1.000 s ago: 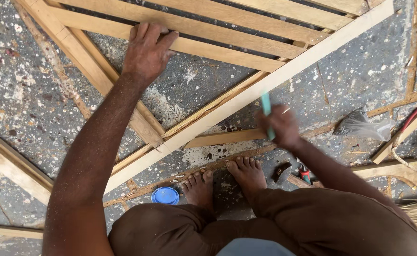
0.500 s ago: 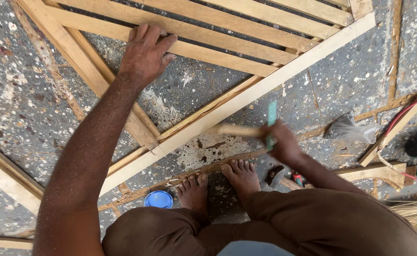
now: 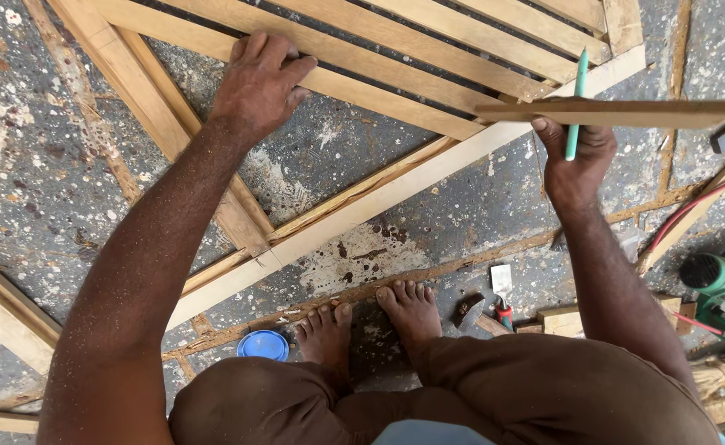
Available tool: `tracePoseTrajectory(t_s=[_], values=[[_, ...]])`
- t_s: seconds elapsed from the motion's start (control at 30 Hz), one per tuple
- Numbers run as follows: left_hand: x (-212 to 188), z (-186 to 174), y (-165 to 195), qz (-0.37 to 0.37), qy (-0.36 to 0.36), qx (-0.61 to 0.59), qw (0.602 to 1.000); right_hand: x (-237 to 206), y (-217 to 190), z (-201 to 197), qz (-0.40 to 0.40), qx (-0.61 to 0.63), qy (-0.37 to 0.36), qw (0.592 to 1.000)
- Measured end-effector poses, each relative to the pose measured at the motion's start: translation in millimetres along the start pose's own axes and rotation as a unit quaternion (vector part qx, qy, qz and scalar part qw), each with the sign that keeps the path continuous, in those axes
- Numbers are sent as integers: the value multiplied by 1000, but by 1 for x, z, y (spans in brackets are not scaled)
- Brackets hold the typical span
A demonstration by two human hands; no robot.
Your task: The person uses a circular saw to cut a wooden slat and then fits it into a triangular frame. They use a pencil to mark the wood and arrange several slats within the frame by hand.
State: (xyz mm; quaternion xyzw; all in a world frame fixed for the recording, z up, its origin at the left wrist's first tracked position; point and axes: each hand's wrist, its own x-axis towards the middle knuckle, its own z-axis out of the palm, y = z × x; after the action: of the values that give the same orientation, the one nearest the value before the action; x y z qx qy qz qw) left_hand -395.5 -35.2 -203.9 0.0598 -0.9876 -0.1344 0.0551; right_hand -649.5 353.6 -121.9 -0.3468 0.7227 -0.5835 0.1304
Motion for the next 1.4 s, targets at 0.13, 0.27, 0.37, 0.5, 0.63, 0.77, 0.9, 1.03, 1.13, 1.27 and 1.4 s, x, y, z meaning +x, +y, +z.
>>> tracePoseTrajectory(t_s=[0.13,0.27,0.37,0.5,0.63,0.77,0.9,1.03,1.13,1.27,1.4], values=[[2,3,0,1,-5,5,1000,-8,14,-5,19,-24,16,999],[3,1,1,-5,-11,3,1000,-12,26,-10,32,-13,13,999],[2,0,1,-2,-3,1,1000,-11,29,-12,21,-15,12,1000],[1,2,1,1,0,16,1000,-6,27,-12,24,-21,-6,999],[3,2,0,-13,-22,0,1000,-4,15,-13,-17,-59,-32,998],[10,1,0,2,-33,25,999,-5,2,-25,-13,-79,-62,995],[9,0,2,-11,-36,22,999,-9,3,-25,10,-82,-54,995],[7,0,3,-14,-37,16,999,-18,6,-25,87,-74,-91,989],[8,-2,4,-16,-32,15,999,-23,11,-28,134,-166,-68,975],[7,-4,4,-19,-31,2,999,-23,19,-41,130,-306,-86,939],[5,-3,4,-12,-18,17,1000,-22,25,-54,57,-320,-113,939]])
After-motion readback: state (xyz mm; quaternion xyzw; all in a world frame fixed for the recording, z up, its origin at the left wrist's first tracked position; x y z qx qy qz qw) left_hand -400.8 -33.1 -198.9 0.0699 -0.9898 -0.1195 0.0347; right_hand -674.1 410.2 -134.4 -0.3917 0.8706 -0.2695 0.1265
